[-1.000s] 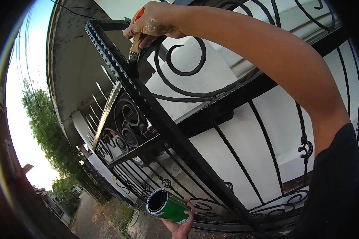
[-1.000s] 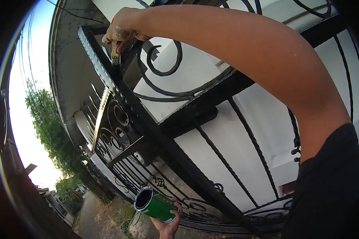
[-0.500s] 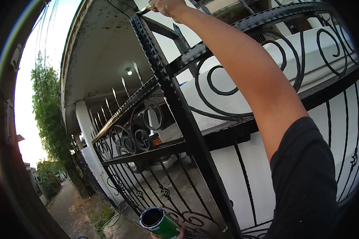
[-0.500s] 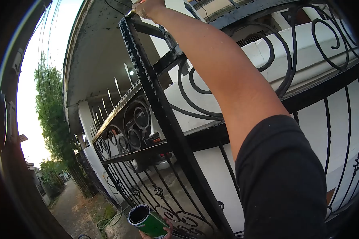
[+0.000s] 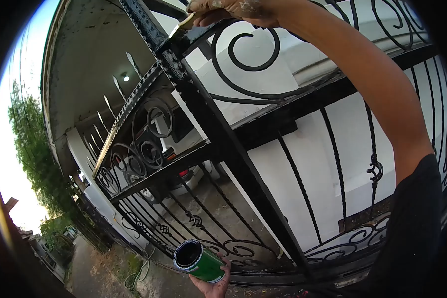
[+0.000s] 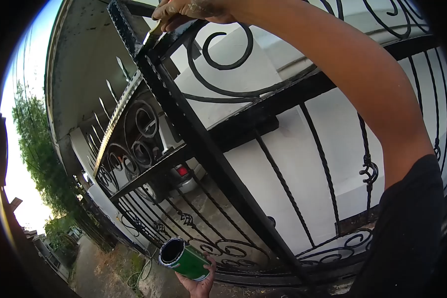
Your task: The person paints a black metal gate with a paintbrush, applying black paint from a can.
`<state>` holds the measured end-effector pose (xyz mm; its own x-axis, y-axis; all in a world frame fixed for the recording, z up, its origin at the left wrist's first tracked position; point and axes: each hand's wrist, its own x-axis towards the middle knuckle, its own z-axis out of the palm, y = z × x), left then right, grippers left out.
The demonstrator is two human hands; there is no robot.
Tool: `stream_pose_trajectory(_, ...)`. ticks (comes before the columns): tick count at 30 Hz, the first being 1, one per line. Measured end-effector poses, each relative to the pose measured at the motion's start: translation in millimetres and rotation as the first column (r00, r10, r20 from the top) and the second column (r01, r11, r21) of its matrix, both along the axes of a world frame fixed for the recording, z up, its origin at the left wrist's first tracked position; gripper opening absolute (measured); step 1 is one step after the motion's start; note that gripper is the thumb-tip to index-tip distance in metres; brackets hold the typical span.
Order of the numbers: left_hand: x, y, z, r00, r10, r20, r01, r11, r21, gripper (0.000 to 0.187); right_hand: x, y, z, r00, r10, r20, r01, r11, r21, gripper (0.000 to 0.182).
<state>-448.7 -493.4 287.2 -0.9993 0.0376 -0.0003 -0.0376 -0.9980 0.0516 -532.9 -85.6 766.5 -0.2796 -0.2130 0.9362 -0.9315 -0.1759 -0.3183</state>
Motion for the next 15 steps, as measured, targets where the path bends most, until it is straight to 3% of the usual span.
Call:
stream_pose_trajectory(2,-7.8,-0.9,5.0,0.995,-0.081,-0.056,0.079,0.996,-0.032,0.087,23.8,-2.4,-44.6,0.989,-0.044,0.139,0.041,0.999,0.023,0.018)
stream_pose_trajectory(3,-9.9,-1.7,5.0,0.989,-0.12,-0.084,0.117,0.992,-0.047,0.088,13.8,-0.1,-62.8,0.991,-0.039,0.125,0.032,0.998,0.063,0.023)
stream_pose_trajectory(4,-11.9,-2.8,6.6,0.986,-0.152,-0.065,0.149,0.988,-0.046,0.088,21.0,-6.2,-101.1,0.935,-0.322,-0.148,0.328,0.944,0.017,0.027)
stream_pose_trajectory(5,-13.5,-3.8,8.6,0.982,-0.182,-0.047,0.18,0.983,-0.046,0.088,34.3,-9.4,-121.3,0.972,-0.234,-0.033,0.236,0.97,0.063,0.025)
stream_pose_trajectory(7,-13.8,-3.5,13.5,0.971,-0.239,-0.023,0.238,0.97,-0.037,0.088,55.3,-16.7,-162.7,0.938,-0.285,0.197,0.253,0.952,0.175,0.023)
stream_pose_trajectory(9,-14.1,-1.3,18.7,0.954,-0.301,-0.013,0.301,0.953,-0.022,0.09,54.3,-17.0,-194.8,0.895,-0.32,0.311,0.248,0.936,0.25,0.023)
stream_pose_trajectory(11,-24.5,-7.7,13.4,0.944,-0.33,-0.013,0.328,0.942,-0.068,0.092,56.9,-7.2,-198.8,0.931,-0.216,0.294,0.22,0.975,0.02,0.024)
stream_pose_trajectory(13,-28.5,-6.6,11.1,0.933,-0.359,-0.011,0.357,0.931,-0.072,0.093,45.2,3.0,-187.3,0.962,-0.22,0.16,0.255,0.936,-0.242,0.026)
stream_pose_trajectory(15,-27.0,1.8,13.4,0.926,-0.378,-0.013,0.377,0.925,-0.045,0.093,28.2,3.2,-174.3,0.97,-0.236,0.064,0.244,0.923,-0.297,0.03)
